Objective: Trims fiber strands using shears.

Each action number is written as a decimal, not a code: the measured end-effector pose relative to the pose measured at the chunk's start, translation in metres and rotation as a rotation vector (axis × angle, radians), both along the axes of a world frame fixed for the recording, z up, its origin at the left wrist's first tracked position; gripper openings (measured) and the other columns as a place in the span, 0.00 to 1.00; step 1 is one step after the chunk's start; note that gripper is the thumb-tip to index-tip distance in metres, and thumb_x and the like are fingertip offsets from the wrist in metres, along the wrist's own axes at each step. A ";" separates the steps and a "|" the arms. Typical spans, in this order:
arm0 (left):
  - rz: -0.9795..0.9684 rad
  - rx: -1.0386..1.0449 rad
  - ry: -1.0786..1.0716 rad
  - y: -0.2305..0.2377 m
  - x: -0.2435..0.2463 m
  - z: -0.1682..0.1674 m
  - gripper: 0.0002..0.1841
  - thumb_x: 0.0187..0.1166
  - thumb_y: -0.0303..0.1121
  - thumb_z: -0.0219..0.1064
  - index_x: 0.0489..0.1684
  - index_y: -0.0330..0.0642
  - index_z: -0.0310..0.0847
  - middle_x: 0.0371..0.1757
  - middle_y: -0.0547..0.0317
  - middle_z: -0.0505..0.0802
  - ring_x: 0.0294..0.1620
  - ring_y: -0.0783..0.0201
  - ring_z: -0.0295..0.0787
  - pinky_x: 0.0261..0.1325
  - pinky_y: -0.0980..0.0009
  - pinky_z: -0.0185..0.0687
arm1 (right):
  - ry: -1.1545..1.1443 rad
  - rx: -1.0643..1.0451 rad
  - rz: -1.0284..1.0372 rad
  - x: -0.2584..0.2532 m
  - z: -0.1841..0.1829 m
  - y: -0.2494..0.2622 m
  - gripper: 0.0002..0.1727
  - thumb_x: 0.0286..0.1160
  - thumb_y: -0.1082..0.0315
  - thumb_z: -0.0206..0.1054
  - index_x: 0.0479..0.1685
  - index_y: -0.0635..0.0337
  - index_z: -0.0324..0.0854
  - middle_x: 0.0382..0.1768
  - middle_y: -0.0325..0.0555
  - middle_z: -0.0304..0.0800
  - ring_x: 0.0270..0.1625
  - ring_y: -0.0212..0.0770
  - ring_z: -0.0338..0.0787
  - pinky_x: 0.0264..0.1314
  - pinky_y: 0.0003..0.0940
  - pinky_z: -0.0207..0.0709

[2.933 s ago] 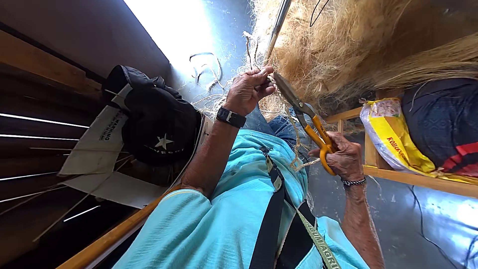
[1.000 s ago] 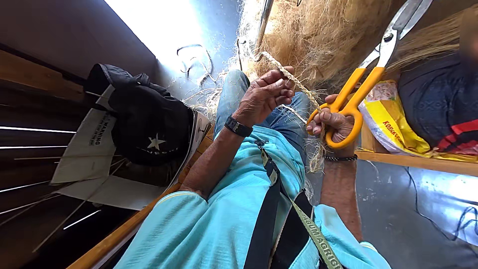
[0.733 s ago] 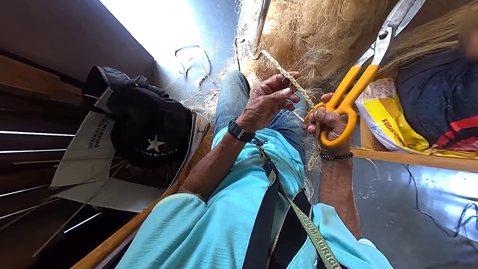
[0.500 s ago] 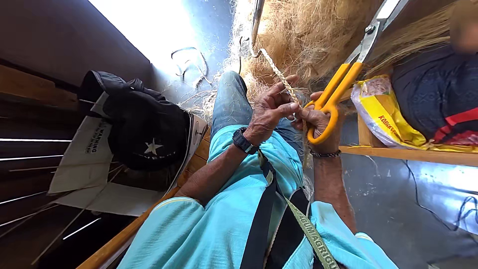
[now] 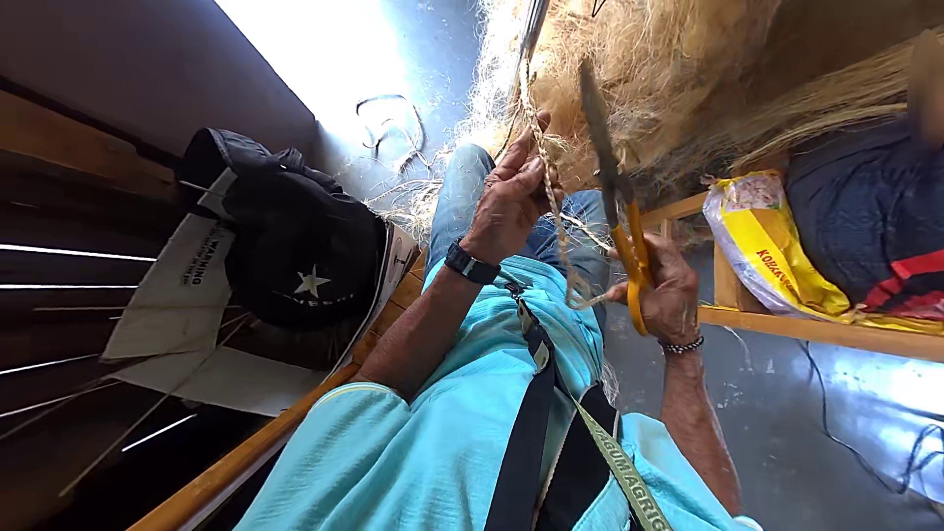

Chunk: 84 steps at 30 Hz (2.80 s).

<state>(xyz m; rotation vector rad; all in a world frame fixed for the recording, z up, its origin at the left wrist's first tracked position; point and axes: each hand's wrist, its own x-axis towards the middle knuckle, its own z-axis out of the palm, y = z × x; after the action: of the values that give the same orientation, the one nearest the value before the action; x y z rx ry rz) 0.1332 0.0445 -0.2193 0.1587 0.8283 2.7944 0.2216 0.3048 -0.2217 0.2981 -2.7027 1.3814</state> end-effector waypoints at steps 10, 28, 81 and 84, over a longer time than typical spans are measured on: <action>-0.021 0.278 -0.102 -0.010 -0.007 -0.018 0.22 0.91 0.28 0.45 0.80 0.59 0.65 0.33 0.63 0.84 0.26 0.69 0.81 0.30 0.75 0.80 | -0.038 0.092 0.017 0.022 -0.019 0.017 0.46 0.45 0.48 0.87 0.66 0.71 0.80 0.52 0.47 0.94 0.54 0.28 0.91 0.61 0.26 0.84; -0.058 0.394 -0.048 -0.007 -0.008 -0.031 0.24 0.88 0.27 0.50 0.80 0.62 0.65 0.33 0.61 0.86 0.24 0.69 0.80 0.31 0.75 0.81 | -0.123 0.082 0.047 0.013 -0.016 -0.005 0.46 0.46 0.43 0.86 0.66 0.65 0.80 0.48 0.42 0.95 0.48 0.26 0.91 0.54 0.27 0.85; 0.296 -0.245 -0.127 0.007 -0.014 -0.013 0.16 0.90 0.27 0.54 0.71 0.33 0.76 0.32 0.56 0.89 0.16 0.71 0.80 0.16 0.77 0.81 | -0.564 -0.517 0.299 0.016 -0.026 -0.025 0.44 0.60 0.31 0.76 0.60 0.63 0.81 0.24 0.32 0.87 0.20 0.29 0.84 0.18 0.25 0.80; 0.300 -0.229 -0.122 0.005 -0.014 -0.014 0.16 0.89 0.26 0.55 0.71 0.33 0.77 0.35 0.55 0.90 0.15 0.72 0.80 0.16 0.78 0.80 | -0.574 -0.564 0.285 0.018 -0.025 -0.031 0.36 0.63 0.38 0.80 0.56 0.63 0.83 0.22 0.32 0.86 0.17 0.29 0.85 0.15 0.25 0.81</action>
<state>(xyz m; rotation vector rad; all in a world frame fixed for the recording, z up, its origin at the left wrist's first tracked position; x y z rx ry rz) 0.1190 0.0498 -0.2336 -0.1876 1.2199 2.9095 0.2399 0.2742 -0.2464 0.2719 -2.5459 2.5689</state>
